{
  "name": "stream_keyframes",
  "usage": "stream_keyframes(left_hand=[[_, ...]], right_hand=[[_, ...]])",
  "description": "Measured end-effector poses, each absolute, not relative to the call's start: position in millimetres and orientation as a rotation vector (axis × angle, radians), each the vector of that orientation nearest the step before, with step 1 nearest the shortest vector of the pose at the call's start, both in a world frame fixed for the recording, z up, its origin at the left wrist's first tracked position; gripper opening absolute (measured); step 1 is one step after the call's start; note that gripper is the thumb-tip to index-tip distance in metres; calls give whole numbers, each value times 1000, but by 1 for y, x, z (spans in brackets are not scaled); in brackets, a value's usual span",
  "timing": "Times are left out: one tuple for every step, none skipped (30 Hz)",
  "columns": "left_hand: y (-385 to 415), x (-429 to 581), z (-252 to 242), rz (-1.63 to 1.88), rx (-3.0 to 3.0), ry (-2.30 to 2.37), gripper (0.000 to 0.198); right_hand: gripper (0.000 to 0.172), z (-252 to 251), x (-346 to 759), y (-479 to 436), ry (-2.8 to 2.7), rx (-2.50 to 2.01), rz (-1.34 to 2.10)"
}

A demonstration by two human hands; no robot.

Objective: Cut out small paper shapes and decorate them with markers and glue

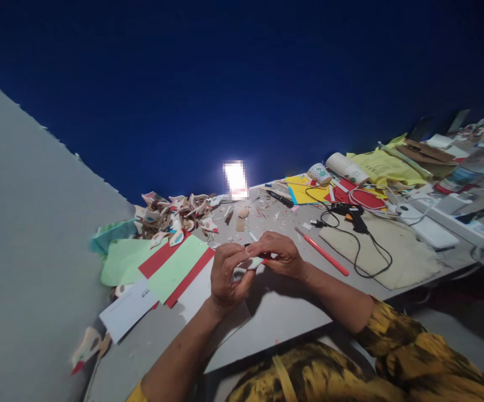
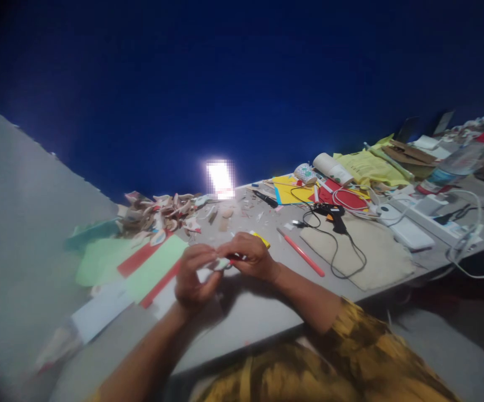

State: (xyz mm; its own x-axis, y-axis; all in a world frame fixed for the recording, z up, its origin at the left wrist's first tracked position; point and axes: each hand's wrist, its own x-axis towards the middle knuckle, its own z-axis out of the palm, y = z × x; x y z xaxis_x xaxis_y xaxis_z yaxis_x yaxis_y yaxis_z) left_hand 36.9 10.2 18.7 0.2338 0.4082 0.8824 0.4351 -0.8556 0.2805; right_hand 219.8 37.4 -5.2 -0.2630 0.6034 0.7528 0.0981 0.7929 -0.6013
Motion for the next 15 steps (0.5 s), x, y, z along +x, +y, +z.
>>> stream_keyframes(left_hand=[[10,36,19,-1716,-2465,-835,34],[10,36,19,-1698,-2485,-831,33],[10,35,19,-1687,-2505,-825,32],[11,34,18,-1686,-2520,-817,32],[11,34,18,-1696,-2530,-811,31],[11,33,18,-1714,-2534,-809,31],[12,33,17,-1732,-2537,-814,31],[12,33,16,-1746,-2538,-830,30],[12,33,16,-1757,-2540,-860,29],[13,34,15,-1768,-2539,-909,28],[13,35,15,-1783,-2534,-985,27],[13,36,15,-1805,-2526,-1085,28],[14,37,16,-1836,-2517,-1204,28],[14,38,17,-1876,-2514,-1329,26],[15,38,18,-1928,-2511,-1459,21]], right_hand=[[17,-5,220,37,-1805,-554,527],[17,-5,220,38,-1814,-562,527],[16,-5,221,38,-1823,-566,530],[16,-6,221,38,-1831,-566,536],[16,-6,221,39,-1838,-563,545],[15,-6,221,39,-1845,-560,557],[15,-6,221,40,-1846,-565,572],[14,-6,221,40,-1840,-579,594],[13,-6,220,40,-1822,-605,625],[13,-7,219,40,-1792,-645,671],[12,-7,218,40,-1749,-700,733],[11,-8,216,40,-1694,-762,805],[11,-8,214,40,-1631,-818,879],[12,-8,213,41,-1569,-862,946],[14,-8,212,42,-1521,-892,1007]])
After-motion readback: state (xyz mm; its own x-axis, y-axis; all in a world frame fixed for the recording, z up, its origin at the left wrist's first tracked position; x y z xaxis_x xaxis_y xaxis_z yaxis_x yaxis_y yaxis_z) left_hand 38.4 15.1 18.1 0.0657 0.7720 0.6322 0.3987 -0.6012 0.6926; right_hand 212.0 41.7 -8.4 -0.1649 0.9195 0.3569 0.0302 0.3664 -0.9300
